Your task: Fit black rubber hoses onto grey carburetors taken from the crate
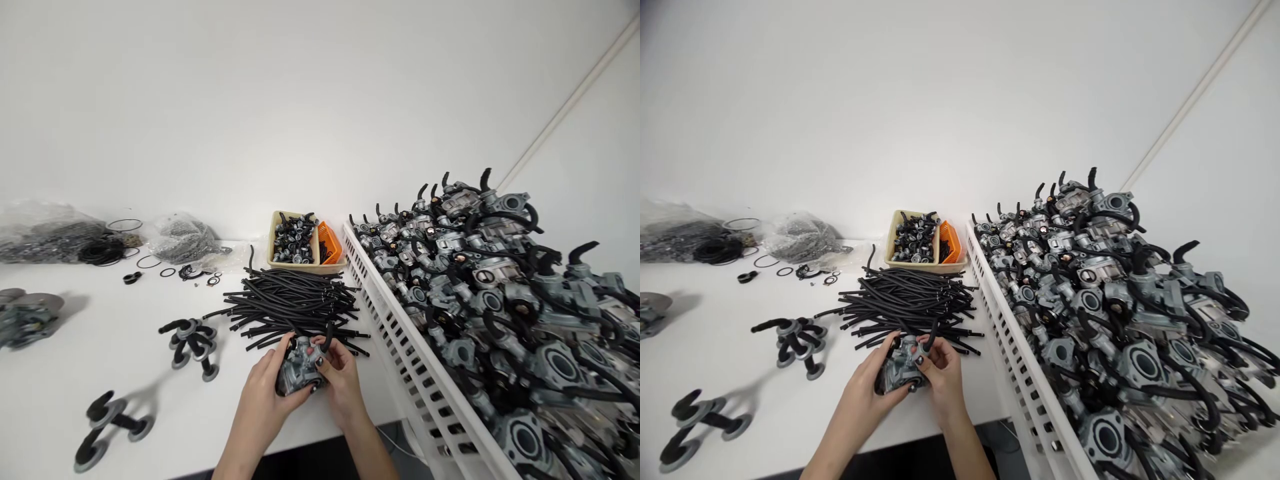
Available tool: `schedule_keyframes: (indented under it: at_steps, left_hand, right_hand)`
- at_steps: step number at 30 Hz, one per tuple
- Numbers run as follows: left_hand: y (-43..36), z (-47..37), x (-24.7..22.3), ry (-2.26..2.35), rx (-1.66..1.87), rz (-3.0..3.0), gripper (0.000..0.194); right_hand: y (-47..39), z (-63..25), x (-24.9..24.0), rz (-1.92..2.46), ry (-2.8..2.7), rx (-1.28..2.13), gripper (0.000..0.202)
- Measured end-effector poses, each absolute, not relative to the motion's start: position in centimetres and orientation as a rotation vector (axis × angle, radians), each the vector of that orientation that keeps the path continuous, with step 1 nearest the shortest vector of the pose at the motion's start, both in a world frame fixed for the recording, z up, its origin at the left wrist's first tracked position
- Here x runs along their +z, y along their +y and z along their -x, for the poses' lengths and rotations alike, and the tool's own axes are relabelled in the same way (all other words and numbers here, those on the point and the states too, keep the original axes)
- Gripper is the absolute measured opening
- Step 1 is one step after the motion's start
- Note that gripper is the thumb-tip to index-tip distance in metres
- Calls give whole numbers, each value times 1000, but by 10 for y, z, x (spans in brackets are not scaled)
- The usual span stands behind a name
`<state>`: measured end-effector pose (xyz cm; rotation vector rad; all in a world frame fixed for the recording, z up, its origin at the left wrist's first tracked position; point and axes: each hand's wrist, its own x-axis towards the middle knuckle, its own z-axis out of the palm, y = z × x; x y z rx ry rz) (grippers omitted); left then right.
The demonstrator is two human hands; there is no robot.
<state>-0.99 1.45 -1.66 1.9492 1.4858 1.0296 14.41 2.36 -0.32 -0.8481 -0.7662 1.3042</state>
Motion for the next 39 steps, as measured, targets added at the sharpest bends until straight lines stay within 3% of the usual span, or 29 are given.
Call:
schedule_keyframes:
  at_steps: [10, 17, 39]
  left_hand:
    - [12, 6, -13, 1532, 1020, -1995, 77]
    - [12, 5, -14, 1515, 1024, -2021, 79]
    - [13, 8, -8, 1506, 968, -1924, 76]
  right_hand:
    - [25, -141, -3, 951, -777, 1255, 33]
    - [24, -141, -2, 918, -827, 1188, 13]
    - [14, -140, -4, 838, -567, 1389, 29]
